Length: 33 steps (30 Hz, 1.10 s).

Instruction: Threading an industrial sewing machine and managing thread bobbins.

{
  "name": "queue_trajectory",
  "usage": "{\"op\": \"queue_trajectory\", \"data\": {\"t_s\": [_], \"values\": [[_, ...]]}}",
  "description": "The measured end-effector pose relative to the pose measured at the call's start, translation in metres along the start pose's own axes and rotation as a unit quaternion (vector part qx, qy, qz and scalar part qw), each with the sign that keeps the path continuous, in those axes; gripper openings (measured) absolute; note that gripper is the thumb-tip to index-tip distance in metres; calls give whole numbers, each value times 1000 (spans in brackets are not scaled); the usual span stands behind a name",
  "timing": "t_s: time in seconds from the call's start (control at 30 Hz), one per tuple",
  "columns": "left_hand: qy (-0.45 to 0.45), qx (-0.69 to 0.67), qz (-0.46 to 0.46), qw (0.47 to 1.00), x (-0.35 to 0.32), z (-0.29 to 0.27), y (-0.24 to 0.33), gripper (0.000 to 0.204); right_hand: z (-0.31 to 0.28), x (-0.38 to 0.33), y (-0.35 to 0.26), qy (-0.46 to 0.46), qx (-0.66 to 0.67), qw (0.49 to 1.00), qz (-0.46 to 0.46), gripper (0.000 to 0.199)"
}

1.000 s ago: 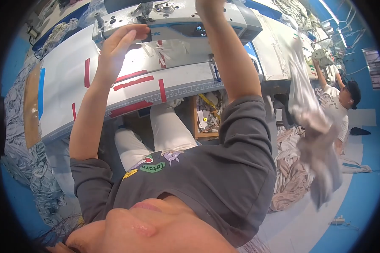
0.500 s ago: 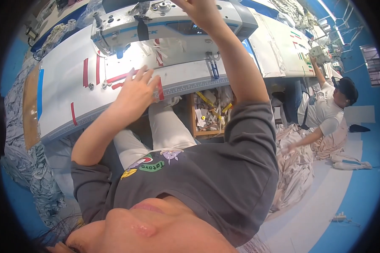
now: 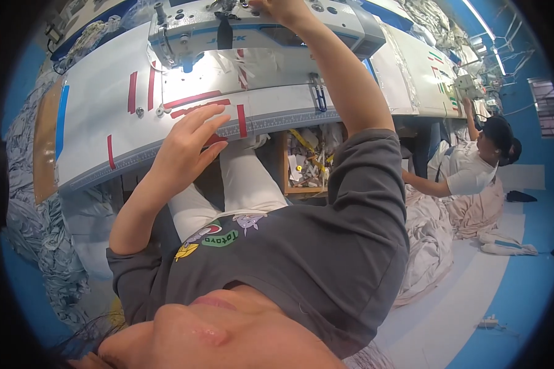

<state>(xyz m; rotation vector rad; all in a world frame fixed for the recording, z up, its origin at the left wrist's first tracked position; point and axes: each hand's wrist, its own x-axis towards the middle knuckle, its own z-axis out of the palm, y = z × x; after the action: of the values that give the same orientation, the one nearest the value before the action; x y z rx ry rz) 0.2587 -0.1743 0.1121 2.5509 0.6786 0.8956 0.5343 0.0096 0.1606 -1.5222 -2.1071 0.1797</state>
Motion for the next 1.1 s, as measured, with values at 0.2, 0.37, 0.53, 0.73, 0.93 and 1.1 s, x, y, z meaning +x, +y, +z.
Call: {"op": "queue_trajectory", "data": {"t_s": [0.2,0.37,0.53,0.73,0.93,1.1], "values": [[102,-220,-114,963,18,-2,-7,52,-59,-45,-57,347,54,928,-124,12],[67,-309,31,948,42,-2,-6,42,-11,-151,-153,101,52,903,-415,31],[-62,-495,-98,861,-9,21,-5,28,15,-210,-123,78,732,670,-94,38],[53,-775,-33,629,-12,28,26,29,62,-232,-137,79,806,587,18,33],[-14,-523,-100,846,-44,30,33,19,60,-234,-79,303,226,918,-122,21],[-91,-113,-29,989,-88,100,20,43,35,-168,-73,384,367,847,0,18]]}}
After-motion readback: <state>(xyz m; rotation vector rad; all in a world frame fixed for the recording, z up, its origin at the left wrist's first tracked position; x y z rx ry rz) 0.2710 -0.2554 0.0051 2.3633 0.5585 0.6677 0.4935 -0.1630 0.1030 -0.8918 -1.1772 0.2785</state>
